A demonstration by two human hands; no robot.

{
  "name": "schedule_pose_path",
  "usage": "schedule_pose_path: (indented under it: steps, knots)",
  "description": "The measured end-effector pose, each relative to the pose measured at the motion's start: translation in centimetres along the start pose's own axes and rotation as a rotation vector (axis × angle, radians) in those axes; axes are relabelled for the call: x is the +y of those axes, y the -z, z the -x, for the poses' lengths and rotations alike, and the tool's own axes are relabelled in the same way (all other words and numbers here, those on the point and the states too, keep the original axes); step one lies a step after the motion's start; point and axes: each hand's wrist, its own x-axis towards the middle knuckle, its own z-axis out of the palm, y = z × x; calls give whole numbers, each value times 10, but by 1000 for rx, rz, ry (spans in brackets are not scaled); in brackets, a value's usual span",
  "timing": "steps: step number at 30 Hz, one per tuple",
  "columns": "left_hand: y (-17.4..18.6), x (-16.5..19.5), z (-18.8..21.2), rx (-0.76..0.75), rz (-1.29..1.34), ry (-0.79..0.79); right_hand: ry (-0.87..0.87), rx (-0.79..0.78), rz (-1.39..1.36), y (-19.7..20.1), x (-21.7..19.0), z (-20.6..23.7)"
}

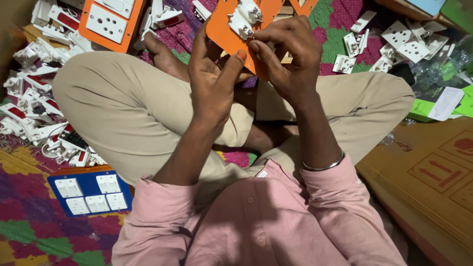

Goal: The person sits cross-legged on a floor mat and assembles electrical switch and socket plates onto orange mounting boards, pressing white switch and socket modules into the cutouts and fitting screws by hand. They work through several boards one at a time, turning them over to secure the modules from the back.

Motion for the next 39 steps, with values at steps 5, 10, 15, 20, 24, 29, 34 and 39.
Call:
schedule_pose_path:
  steps: [5, 10, 15, 20, 24, 29, 34, 39]
  knots:
    - [3, -1, 1, -56, -109, -95, 75, 16, 27, 0, 2, -1]
    - [2, -3, 1, -16, 19, 0, 29, 4, 45, 1, -1, -1]
    - [4, -4, 1, -16, 54, 8, 35, -8, 0, 2, -2, 0]
    - [4, -4, 2, -10, 34, 11, 77, 30, 26, -1, -2, -1]
    - [2, -3, 0, 14, 55, 43, 53, 32, 29, 0, -3, -3]
    - [0, 2, 0, 7, 40, 52, 76, 39, -1, 1, -4, -2]
    - [-5, 3, 1, 24, 175, 61, 97, 83, 85, 2, -1, -1]
    - [-4, -1, -2, 44, 208, 52, 73, 44, 54, 3, -6, 0]
